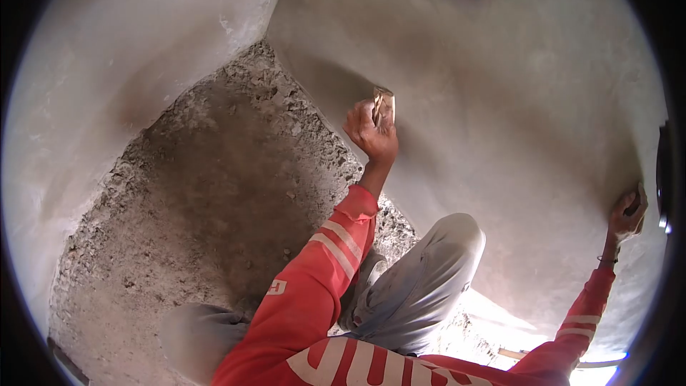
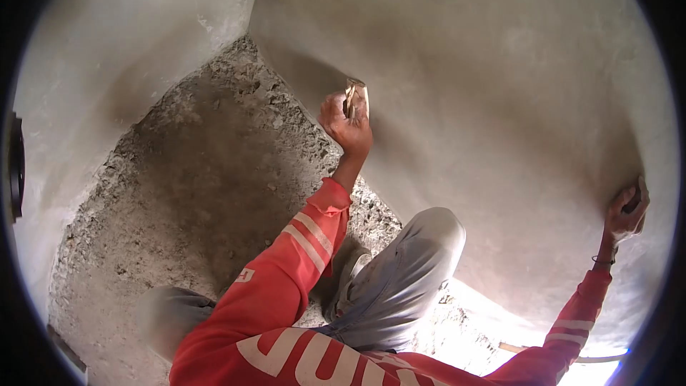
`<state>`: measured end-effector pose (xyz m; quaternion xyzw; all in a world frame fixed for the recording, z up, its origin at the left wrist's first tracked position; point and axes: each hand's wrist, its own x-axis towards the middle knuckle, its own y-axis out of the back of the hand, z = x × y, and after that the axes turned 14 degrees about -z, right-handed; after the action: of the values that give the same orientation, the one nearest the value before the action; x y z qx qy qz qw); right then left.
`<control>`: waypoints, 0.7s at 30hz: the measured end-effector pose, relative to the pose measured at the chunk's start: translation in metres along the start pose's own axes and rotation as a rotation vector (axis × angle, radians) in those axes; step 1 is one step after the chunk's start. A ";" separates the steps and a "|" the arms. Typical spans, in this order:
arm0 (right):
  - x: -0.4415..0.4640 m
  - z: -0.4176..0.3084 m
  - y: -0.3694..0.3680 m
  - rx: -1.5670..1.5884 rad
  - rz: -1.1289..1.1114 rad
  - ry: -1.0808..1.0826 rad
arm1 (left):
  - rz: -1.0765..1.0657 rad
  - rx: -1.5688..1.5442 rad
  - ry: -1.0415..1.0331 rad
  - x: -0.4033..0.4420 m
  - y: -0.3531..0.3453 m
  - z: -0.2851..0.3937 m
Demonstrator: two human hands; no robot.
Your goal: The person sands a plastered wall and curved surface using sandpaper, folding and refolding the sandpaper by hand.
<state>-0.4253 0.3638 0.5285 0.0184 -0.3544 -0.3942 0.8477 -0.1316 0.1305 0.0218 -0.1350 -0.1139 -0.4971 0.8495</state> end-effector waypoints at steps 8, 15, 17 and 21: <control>-0.002 0.008 0.001 -0.059 -0.004 0.009 | -0.014 0.014 -0.062 -0.009 -0.001 -0.002; -0.002 0.016 0.004 -0.074 -0.009 0.006 | 0.057 -0.029 -0.005 0.040 -0.012 0.003; -0.005 0.017 0.003 -0.090 -0.010 -0.007 | 0.057 0.024 -0.077 0.020 -0.010 0.006; -0.005 0.016 -0.002 -0.036 -0.003 0.010 | 0.027 0.005 -0.112 -0.008 -0.008 -0.002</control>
<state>-0.4389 0.3698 0.5373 0.0057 -0.3432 -0.4017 0.8490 -0.1423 0.1329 0.0183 -0.1620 -0.1607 -0.4770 0.8488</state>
